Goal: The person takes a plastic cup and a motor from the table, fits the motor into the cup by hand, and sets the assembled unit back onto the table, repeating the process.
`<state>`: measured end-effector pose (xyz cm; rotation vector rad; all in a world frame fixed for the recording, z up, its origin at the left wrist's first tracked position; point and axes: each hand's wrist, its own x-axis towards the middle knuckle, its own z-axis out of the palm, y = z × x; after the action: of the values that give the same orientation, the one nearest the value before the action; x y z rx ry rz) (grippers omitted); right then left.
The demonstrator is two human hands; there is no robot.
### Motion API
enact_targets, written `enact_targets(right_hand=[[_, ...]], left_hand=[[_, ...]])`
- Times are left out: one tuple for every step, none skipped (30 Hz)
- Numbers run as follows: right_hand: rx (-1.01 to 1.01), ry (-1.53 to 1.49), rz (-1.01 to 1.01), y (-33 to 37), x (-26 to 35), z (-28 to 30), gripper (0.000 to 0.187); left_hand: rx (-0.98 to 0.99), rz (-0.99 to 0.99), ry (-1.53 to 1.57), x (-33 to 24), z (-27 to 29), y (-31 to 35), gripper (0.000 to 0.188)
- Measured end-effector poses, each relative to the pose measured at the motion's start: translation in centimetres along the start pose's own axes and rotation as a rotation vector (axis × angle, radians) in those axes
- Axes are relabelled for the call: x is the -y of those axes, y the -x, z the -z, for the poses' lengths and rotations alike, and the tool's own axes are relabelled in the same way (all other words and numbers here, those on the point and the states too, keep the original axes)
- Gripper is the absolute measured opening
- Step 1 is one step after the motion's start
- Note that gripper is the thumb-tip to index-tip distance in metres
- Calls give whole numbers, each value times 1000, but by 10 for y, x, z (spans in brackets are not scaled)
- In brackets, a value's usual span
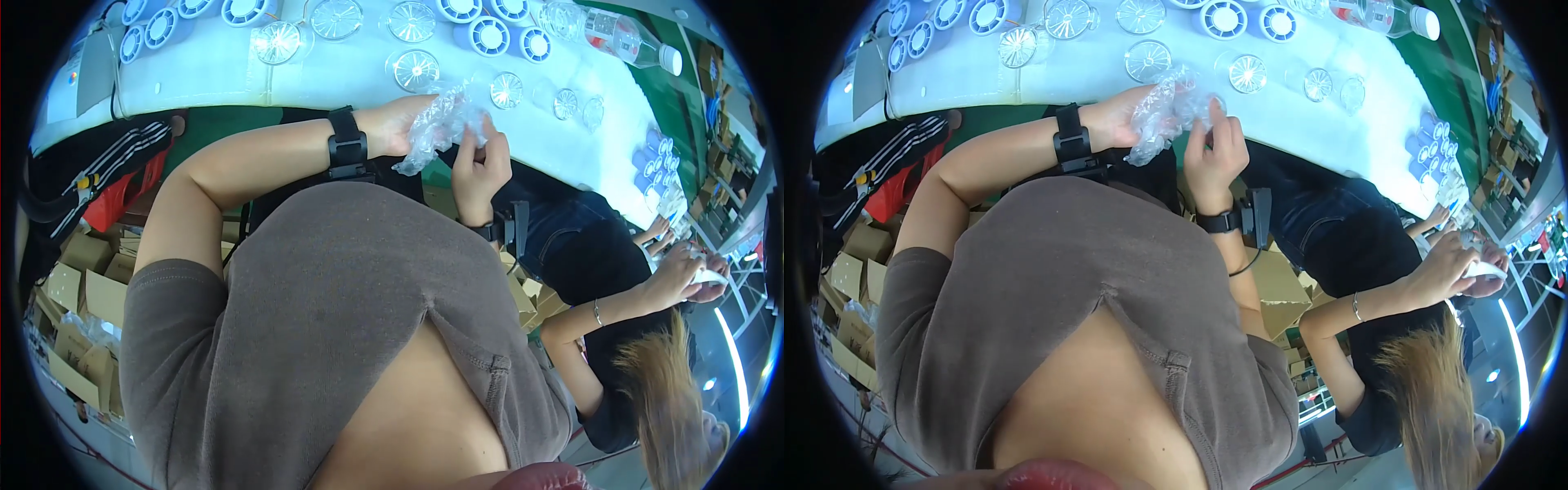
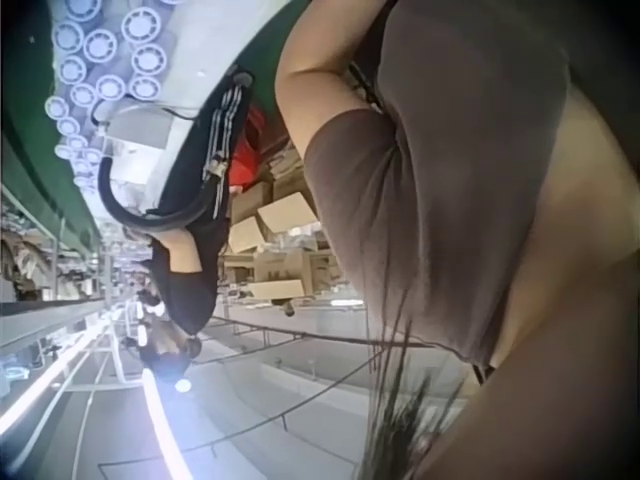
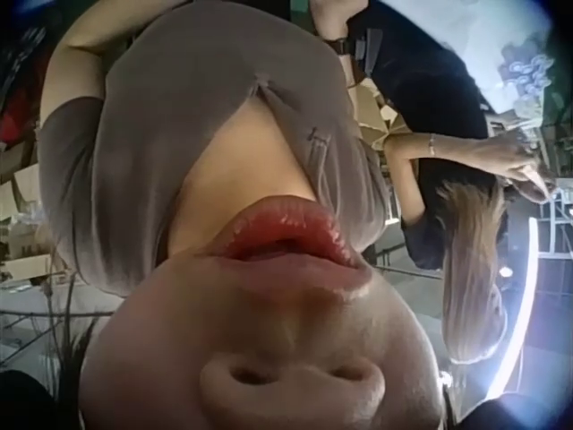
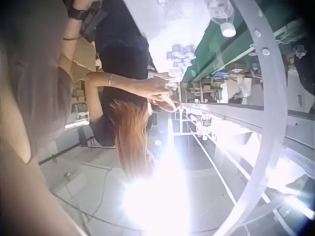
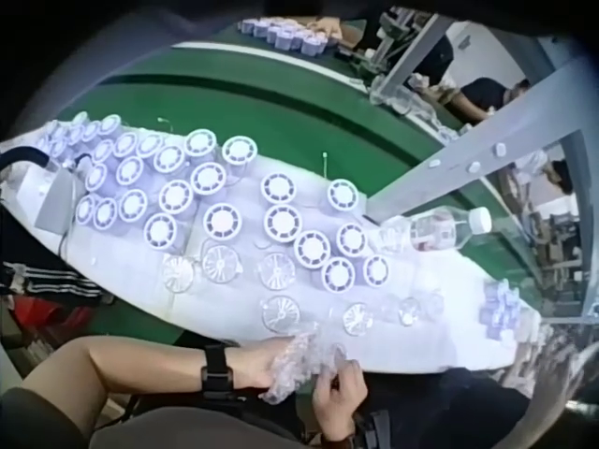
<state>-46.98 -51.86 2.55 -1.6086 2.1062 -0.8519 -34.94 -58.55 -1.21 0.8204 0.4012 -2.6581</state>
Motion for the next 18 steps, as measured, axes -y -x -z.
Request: enact_targets(right_hand=[[-24, 7, 107, -5, -2, 1, 18], [-47, 14, 215, -9, 0, 2, 14], [-45, 14, 215, -12, 2, 3, 14], [-69, -69, 148, -16, 4, 3, 13], [-92, -152, 81, -20, 9, 4, 11], [-118, -235, 12, -22, 12, 5, 10], [-116, -235, 11, -24, 12, 6, 10], [-96, -186, 13, -27, 10, 8, 9], [-75, -137, 17, -29, 7, 10, 8], [-54, -87, 21, -31, 6, 12, 7], [-50, -91, 23, -32, 8, 10, 7], [-32, -92, 48, -33, 9, 10, 6], [-15, -92, 74, -34, 10, 9, 5], [1, -90, 100, -35, 12, 9, 5], [1, -90, 105, -35, 17, 13, 5], [-45, -117, 103, -31, 27, 21, 4], [-91, -142, 102, -26, 37, 30, 4], [-145, -172, 107, -25, 46, 35, 4]], left_hand=[[131, 22, 10, -2, 1, 1, 25], [262, 44, 20, -4, 2, 2, 27], [261, 43, 22, -5, 3, 4, 27], [166, 103, 14, -6, 4, 8, 30], [70, 162, 8, -7, 5, 13, 34], [-26, 224, -1, -9, 3, 20, 37], [-28, 223, 1, -10, 4, 24, 37], [11, 219, -82, -11, 6, 28, 39], [49, 215, -164, -12, 7, 31, 42], [88, 209, -245, -12, 8, 32, 44], [85, 205, -244, -12, 9, 32, 44], [98, 205, -256, -12, 11, 32, 44], [113, 206, -268, -12, 13, 31, 45], [129, 207, -281, -11, 15, 31, 46], [131, 203, -281, -12, 14, 32, 46], [160, 218, -278, -10, 13, 35, 45], [191, 234, -275, -8, 12, 38, 45], [223, 244, -282, -12, 10, 39, 44]])
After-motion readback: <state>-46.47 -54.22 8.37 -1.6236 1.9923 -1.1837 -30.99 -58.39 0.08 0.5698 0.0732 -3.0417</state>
